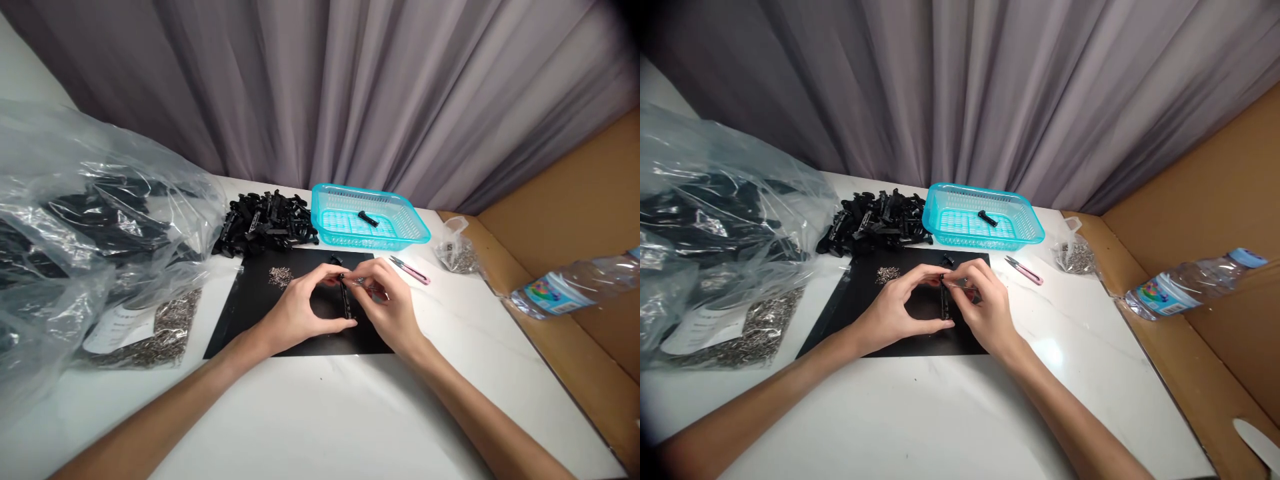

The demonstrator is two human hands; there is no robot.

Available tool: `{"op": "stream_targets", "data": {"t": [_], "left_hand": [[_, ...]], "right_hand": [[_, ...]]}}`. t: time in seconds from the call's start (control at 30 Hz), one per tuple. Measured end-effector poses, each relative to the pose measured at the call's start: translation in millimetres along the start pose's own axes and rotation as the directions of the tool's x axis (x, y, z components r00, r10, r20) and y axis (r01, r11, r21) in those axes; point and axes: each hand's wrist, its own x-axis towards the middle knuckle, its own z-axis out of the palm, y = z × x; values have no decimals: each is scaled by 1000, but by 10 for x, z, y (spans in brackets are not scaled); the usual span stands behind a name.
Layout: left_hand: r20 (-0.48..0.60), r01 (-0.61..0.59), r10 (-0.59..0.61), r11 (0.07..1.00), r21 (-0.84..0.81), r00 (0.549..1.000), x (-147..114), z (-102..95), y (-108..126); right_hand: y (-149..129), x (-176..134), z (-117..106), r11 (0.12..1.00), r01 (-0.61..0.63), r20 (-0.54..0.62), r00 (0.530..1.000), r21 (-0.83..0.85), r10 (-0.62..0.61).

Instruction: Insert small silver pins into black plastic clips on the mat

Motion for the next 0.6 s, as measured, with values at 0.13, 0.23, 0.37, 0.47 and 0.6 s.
{"op": "stream_targets", "data": {"t": [0.13,0.23,0.37,0.47,0.6], "left_hand": [[-6,4,-3,1000,16,1000,0,1,18],[-27,15,-15,1000,18,1000,1,-6,31],[-26,39,-39,999,28,999,-10,-9,40],[-32,91,-91,996,-2,995,-25,3,47],[-31,110,-110,994,-15,993,-29,7,46]], "right_hand": [[47,-22,-13,992,110,27,994,-65,-108],[81,-15,-39,986,152,74,986,-69,-147],[72,10,-56,984,171,105,981,-51,-165],[52,24,-54,985,171,104,980,-26,-167],[49,31,-72,984,176,159,972,-15,-172]]}}
